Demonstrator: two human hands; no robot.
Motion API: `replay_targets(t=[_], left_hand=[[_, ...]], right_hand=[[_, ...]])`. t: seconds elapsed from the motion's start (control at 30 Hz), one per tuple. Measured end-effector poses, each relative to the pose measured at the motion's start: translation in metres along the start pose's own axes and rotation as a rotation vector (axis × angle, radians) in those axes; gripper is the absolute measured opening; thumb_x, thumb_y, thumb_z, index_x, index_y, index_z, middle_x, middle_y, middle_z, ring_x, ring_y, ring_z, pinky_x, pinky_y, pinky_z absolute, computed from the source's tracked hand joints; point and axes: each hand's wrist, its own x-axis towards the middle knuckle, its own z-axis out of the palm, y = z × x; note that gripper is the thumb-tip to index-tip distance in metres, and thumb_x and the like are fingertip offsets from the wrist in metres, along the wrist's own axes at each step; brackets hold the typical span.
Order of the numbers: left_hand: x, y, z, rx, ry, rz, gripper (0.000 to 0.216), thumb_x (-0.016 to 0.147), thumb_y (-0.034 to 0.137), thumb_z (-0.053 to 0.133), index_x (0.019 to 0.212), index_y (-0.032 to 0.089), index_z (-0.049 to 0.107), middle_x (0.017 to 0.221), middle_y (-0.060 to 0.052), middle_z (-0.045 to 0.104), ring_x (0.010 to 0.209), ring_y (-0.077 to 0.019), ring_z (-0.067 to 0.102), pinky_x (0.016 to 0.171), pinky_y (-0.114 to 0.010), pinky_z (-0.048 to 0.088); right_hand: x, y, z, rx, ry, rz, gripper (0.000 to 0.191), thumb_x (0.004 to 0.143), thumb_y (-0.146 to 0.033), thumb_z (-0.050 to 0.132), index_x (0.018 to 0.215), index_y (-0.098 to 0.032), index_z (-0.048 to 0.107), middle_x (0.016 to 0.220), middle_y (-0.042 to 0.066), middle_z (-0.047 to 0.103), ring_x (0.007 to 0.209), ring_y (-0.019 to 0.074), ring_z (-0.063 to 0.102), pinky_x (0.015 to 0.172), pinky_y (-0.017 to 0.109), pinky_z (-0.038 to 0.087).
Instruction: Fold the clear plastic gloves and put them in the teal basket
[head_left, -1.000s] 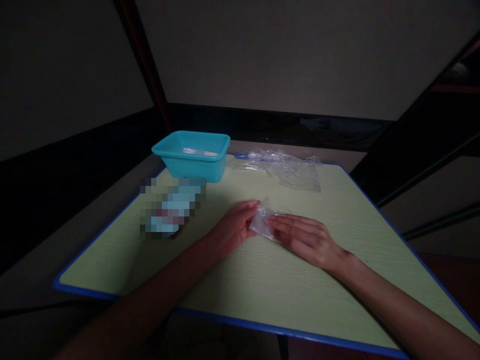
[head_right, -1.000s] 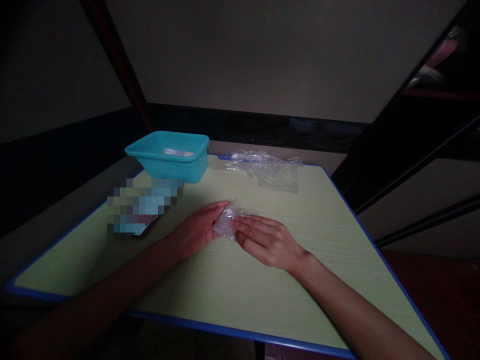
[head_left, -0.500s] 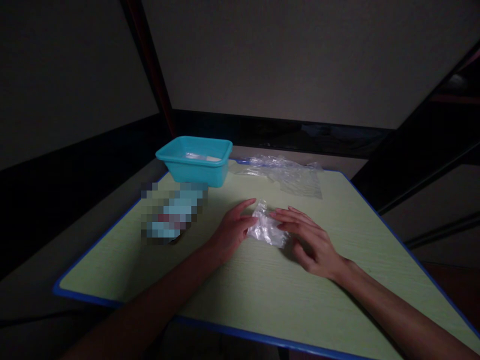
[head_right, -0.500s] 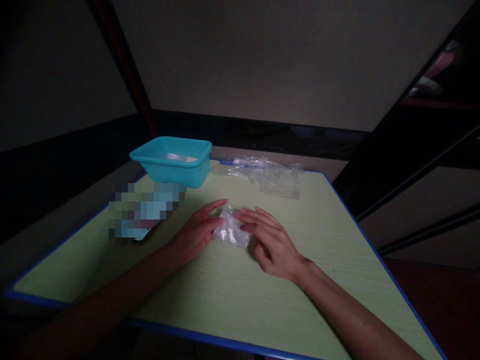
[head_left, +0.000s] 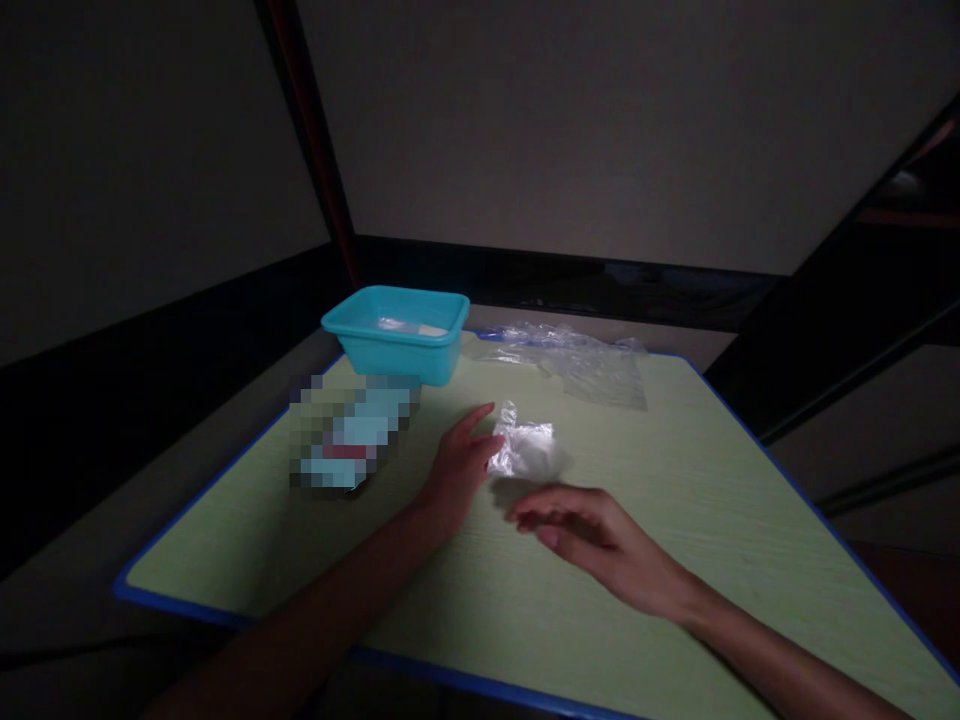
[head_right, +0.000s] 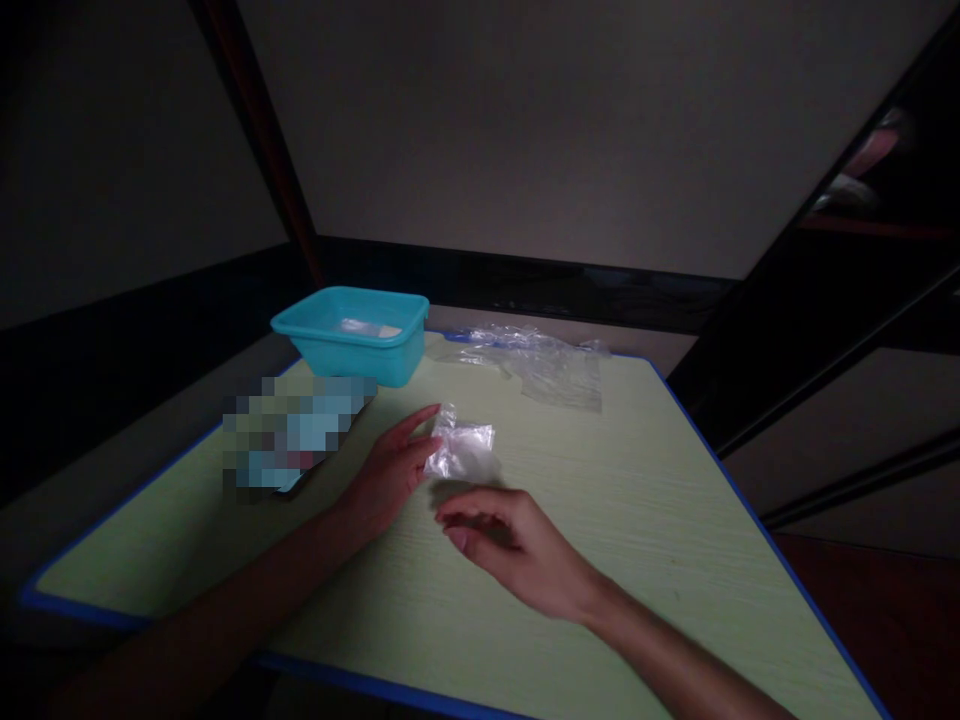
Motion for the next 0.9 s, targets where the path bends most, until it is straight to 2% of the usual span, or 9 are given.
replay_targets(t=[0.1,0.23,0.3,0.4,0.53,0.6,0.7,0.8,0.9], left_hand=[[-0.001,0.001,0.000,0.138,-0.019,0.152,0.060,0.066,0.018,0.060,0.124,0.011,0.050,0.057,0.005,0.057,0.051,-0.0089,0.048,0.048,-0.017,0.036],[-0.005,0.001,0.001,0.389,-0.094,0.421,0.053,0.076,0.017,0.053,0.128,0.010,0.047,0.046,0.009,0.048,0.043,-0.0070,0.042,0.042,-0.015,0.030],[-0.008,-0.002,0.001,0.531,-0.132,0.565,0.051,0.080,0.014,0.048,0.131,0.011,0.043,0.050,0.008,0.054,0.045,-0.0077,0.048,0.045,-0.015,0.037],[-0.013,-0.009,-0.001,0.737,-0.227,0.842,0.048,0.084,0.010,0.042,0.133,0.014,0.041,0.079,-0.002,0.069,0.069,-0.0117,0.064,0.065,-0.020,0.050],[-0.015,-0.017,-0.003,0.920,-0.333,1.137,0.044,0.088,0.008,0.037,0.131,0.017,0.042,0.110,-0.009,0.066,0.097,-0.0148,0.064,0.083,-0.026,0.052],[-0.016,-0.018,-0.003,0.959,-0.336,1.156,0.042,0.087,0.007,0.037,0.127,0.016,0.045,0.112,-0.009,0.065,0.099,-0.0153,0.063,0.086,-0.027,0.051],[-0.020,-0.015,-0.001,0.989,-0.359,1.077,0.038,0.082,0.007,0.044,0.120,0.013,0.052,0.109,-0.011,0.066,0.098,-0.0183,0.064,0.088,-0.030,0.051],[-0.023,-0.011,0.000,0.983,-0.427,1.006,0.040,0.078,0.010,0.049,0.118,0.012,0.053,0.115,-0.014,0.063,0.107,-0.0221,0.059,0.094,-0.036,0.048],[-0.024,-0.009,-0.001,1.007,-0.535,1.014,0.041,0.080,0.014,0.047,0.121,0.011,0.052,0.122,-0.016,0.058,0.118,-0.0230,0.051,0.099,-0.041,0.043]], right_hand=[[0.001,0.006,0.005,0.538,-0.065,0.278,0.038,0.077,-0.027,0.065,0.113,-0.023,0.058,0.121,0.007,0.059,0.109,0.0174,0.055,0.092,0.036,0.041],[0.003,0.006,0.001,0.994,-0.012,0.376,0.040,0.071,-0.029,0.071,0.109,-0.020,0.061,0.125,0.007,0.057,0.117,0.0182,0.050,0.099,0.034,0.035],[0.005,0.004,-0.001,1.094,0.023,0.362,0.036,0.071,-0.034,0.071,0.102,-0.017,0.064,0.119,0.008,0.061,0.114,0.0188,0.052,0.099,0.033,0.036],[0.007,0.003,-0.003,1.153,0.072,0.323,0.033,0.073,-0.037,0.068,0.095,-0.014,0.065,0.109,0.010,0.066,0.107,0.0182,0.057,0.100,0.031,0.035],[0.008,0.007,-0.003,1.150,0.111,0.271,0.029,0.077,-0.038,0.063,0.092,-0.013,0.064,0.092,0.008,0.070,0.095,0.0156,0.062,0.100,0.030,0.035],[0.009,0.008,-0.004,1.124,0.137,0.244,0.027,0.079,-0.038,0.061,0.092,-0.014,0.062,0.091,0.006,0.070,0.093,0.0145,0.063,0.098,0.030,0.037],[0.009,0.009,-0.006,1.064,0.161,0.216,0.027,0.082,-0.039,0.056,0.094,-0.015,0.061,0.092,0.006,0.069,0.092,0.0147,0.063,0.092,0.030,0.043],[0.010,0.010,-0.008,1.035,0.178,0.226,0.028,0.085,-0.039,0.051,0.093,-0.015,0.061,0.087,0.006,0.069,0.085,0.0142,0.065,0.084,0.029,0.048],[0.010,0.012,-0.010,1.051,0.199,0.235,0.025,0.086,-0.038,0.051,0.089,-0.016,0.061,0.082,0.005,0.069,0.078,0.0136,0.065,0.079,0.027,0.050]])
